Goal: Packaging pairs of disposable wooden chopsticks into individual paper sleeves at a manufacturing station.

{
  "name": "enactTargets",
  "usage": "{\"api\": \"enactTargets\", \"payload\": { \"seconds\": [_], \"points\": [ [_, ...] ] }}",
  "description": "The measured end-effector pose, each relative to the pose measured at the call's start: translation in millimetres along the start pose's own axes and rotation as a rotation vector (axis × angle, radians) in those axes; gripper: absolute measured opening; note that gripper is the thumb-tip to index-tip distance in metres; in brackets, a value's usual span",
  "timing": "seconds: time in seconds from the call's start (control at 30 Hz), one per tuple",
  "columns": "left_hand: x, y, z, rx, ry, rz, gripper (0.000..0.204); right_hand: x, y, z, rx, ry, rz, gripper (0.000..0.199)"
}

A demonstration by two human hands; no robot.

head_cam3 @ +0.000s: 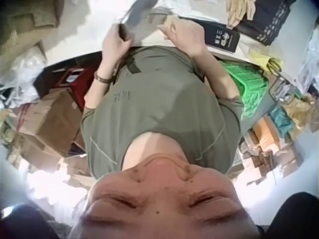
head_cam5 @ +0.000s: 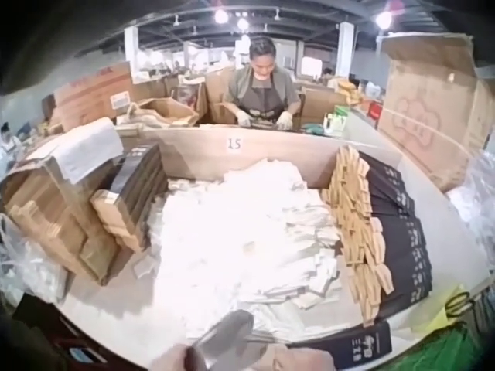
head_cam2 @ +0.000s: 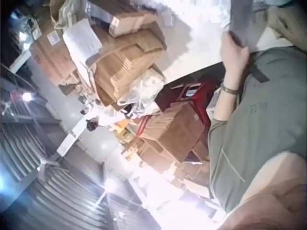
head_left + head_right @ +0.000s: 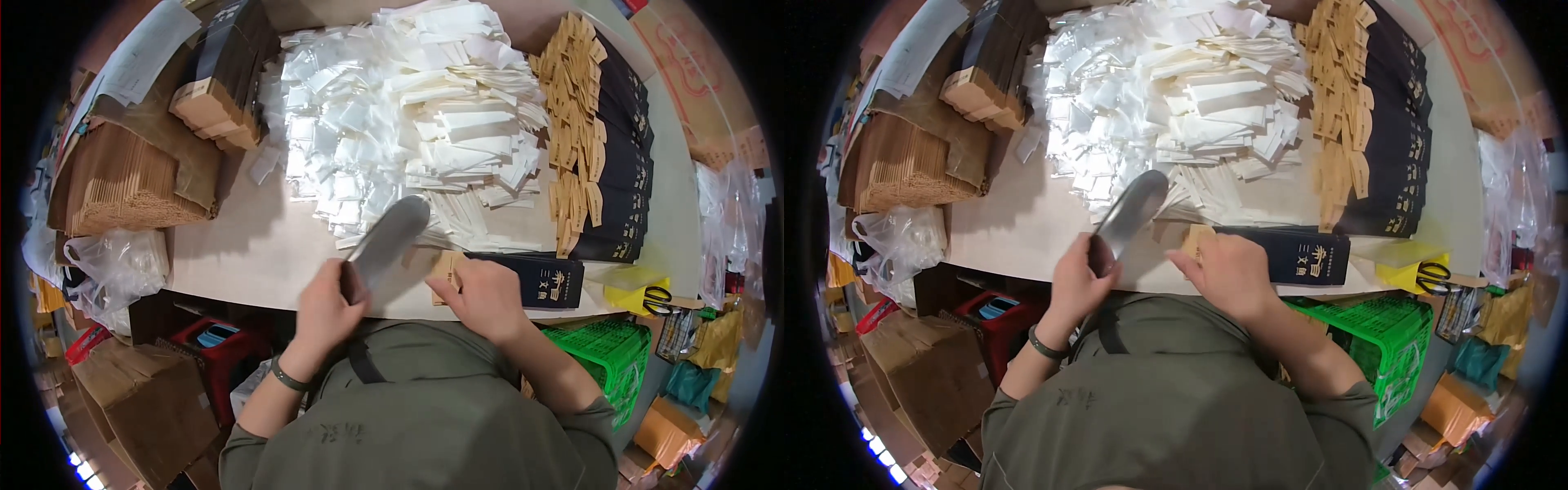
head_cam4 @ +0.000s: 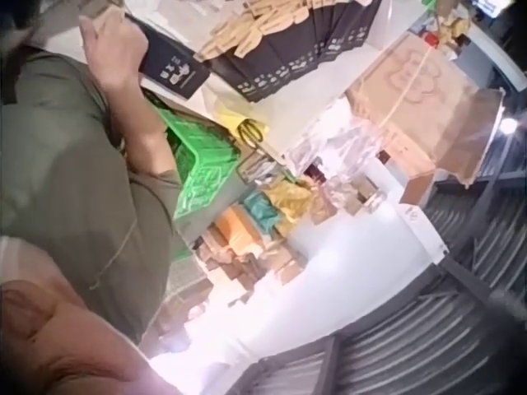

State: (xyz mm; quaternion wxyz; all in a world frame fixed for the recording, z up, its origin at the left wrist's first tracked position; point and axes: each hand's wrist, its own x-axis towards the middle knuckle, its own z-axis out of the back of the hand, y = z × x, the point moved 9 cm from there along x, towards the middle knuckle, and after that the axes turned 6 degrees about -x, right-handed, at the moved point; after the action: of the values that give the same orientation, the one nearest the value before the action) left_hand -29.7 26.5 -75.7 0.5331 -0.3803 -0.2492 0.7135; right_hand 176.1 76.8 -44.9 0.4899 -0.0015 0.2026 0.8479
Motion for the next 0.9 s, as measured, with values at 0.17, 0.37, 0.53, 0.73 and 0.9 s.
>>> {"api": "enactTargets", "payload": {
  "seconds": [0.17, 0.37, 0.53, 0.73, 0.9],
  "points": [
    [-10.9, -10.4, 2.6, 0.199, -0.021, -0.293, 0.059, 4.5, -4.5, -8.1, 0.005, -0.216, -0.077, 0.033],
    [-6.5, -8.1, 3.9, 0.355, 0.246, -0.342, 0.066, 26.9, -9.3, -30.5, 0.310, 0.080, -0.138, 0.021],
    [18.8, -51.3, 21.7, 0.309, 0.188, -0.618, 0.063, 48.1, 29.9, -15.1, 0.276, -0.090, 0.048, 0.022],
    [115.1, 16.7, 134.4, 0.520, -0.425, -0.222, 0.044, 72.3, -37.4, 8.7, 0.132, -0.452, -0.060, 0.014],
    [126.2, 47.1, 129.4, 0.442, -0.527, -0.489, 0.031, 72.3, -44.4, -17.4, 0.045, -0.259, -0.068, 0.012]
  ]
}}
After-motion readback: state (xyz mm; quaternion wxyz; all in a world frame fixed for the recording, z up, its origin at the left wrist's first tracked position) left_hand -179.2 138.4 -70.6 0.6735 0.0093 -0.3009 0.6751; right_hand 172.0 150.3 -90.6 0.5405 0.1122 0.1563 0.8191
